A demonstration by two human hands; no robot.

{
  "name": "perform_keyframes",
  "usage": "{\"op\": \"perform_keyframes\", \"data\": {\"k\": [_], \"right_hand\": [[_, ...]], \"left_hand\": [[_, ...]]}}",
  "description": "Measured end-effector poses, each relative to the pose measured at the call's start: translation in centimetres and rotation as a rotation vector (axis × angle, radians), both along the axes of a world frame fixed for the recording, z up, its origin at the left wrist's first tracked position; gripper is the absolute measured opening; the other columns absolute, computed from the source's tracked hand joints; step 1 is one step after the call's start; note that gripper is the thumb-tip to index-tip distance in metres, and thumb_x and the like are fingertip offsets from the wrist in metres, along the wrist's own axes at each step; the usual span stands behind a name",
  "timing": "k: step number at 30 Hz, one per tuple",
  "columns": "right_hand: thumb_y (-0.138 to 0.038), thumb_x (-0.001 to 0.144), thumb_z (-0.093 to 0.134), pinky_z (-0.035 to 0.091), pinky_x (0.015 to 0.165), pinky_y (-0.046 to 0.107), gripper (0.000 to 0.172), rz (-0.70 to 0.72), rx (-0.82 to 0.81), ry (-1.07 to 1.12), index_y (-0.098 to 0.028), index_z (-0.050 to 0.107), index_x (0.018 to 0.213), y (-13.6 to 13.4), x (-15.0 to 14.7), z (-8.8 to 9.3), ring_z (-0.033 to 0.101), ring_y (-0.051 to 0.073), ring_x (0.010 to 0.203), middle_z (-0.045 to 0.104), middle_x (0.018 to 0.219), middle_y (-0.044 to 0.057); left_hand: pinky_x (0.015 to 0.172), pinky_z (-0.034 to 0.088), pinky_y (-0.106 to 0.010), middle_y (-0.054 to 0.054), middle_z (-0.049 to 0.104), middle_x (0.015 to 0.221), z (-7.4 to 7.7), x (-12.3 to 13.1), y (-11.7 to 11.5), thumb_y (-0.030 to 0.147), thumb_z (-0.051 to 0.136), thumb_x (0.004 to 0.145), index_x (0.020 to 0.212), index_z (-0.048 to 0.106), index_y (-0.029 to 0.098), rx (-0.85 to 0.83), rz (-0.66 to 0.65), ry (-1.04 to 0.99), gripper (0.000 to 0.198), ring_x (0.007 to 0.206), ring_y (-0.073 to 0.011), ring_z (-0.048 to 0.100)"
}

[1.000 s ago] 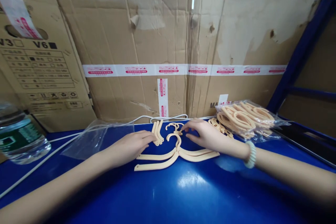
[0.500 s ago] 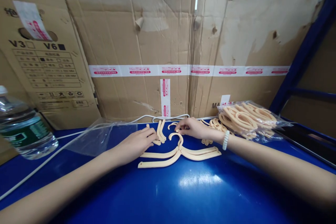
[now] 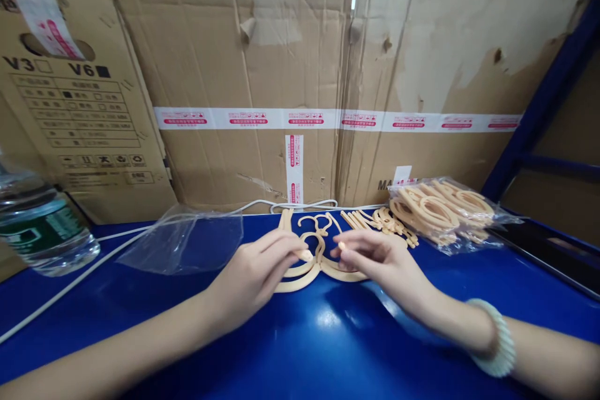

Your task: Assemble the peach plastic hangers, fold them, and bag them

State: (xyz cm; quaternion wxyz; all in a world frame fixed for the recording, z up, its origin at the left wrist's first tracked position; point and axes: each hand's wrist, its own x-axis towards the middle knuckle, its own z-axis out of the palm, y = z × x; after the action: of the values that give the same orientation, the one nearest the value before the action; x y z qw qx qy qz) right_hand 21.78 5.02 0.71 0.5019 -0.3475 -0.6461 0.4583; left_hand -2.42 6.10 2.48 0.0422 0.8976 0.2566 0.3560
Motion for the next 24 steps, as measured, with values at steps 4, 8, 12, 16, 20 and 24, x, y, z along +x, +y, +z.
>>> {"op": "perform_keyframes", "data": {"k": [4,8,12,16,20,24], "right_hand": [[-0.035,0.079,0.075,0.057,0.07,0.026,0.024,-0.032,-0.034,0.017,-0.019,0.072,0.097,-2.1,-0.4,-1.6,0.07,0.016,0.073,0.075,0.08,0.004],[-0.035,0.079,0.074,0.058,0.077,0.029,0.025,0.001,-0.065,0.046,-0.022,0.074,0.1,-2.3,-0.7,-2.0,0.071,0.018,0.08,0.076,0.089,0.005],[-0.037,0.086,0.066,0.058,0.07,0.026,0.019,-0.028,-0.01,0.012,-0.022,0.075,0.095,-2.2,-0.7,-1.9,0.069,0.015,0.073,0.075,0.081,0.003],[-0.036,0.082,0.072,0.056,0.064,0.023,0.018,0.003,-0.095,0.038,-0.018,0.069,0.087,-2.0,-0.6,-2.0,0.068,0.013,0.069,0.074,0.08,0.004],[-0.033,0.076,0.079,0.057,0.062,0.021,0.029,0.094,-0.274,0.188,-0.02,0.055,0.086,-1.7,-0.6,-2.0,0.069,0.013,0.068,0.073,0.078,0.002],[-0.032,0.074,0.08,0.059,0.067,0.023,0.026,0.139,-0.319,0.168,-0.017,0.061,0.084,-1.8,-0.5,-2.1,0.071,0.015,0.075,0.071,0.084,0.004]], "left_hand": [[0.086,0.054,-0.026,-0.003,0.072,0.102,-0.8,1.5,-2.8,0.015,0.054,0.093,0.096,0.072,0.023,-0.246,-0.023,-0.24,0.02,0.095,-0.0156,0.067],[0.077,0.06,-0.029,-0.002,0.074,0.093,-2.1,2.0,-3.5,0.02,0.065,0.085,0.083,0.075,0.024,-0.556,0.035,-0.426,0.011,0.085,-0.0183,0.071],[0.071,0.062,-0.031,-0.005,0.072,0.1,-2.9,2.1,-2.9,0.025,0.07,0.08,0.122,0.059,0.025,-0.874,0.029,-0.608,0.043,0.083,-0.0203,0.072],[0.077,0.06,-0.037,-0.009,0.072,0.101,-3.0,2.1,-2.6,0.028,0.072,0.077,0.13,0.048,0.02,-1.004,0.022,-0.638,0.059,0.086,-0.0221,0.071],[0.071,0.058,-0.03,-0.003,0.068,0.084,-3.1,2.1,-2.8,0.029,0.069,0.079,0.091,0.061,0.019,-0.953,0.012,-0.571,0.018,0.077,-0.0168,0.066],[0.064,0.052,-0.024,0.003,0.058,0.076,-3.3,2.2,-3.2,0.025,0.068,0.079,0.073,0.052,0.019,-0.879,0.001,-0.57,0.017,0.069,-0.0116,0.058]]}}
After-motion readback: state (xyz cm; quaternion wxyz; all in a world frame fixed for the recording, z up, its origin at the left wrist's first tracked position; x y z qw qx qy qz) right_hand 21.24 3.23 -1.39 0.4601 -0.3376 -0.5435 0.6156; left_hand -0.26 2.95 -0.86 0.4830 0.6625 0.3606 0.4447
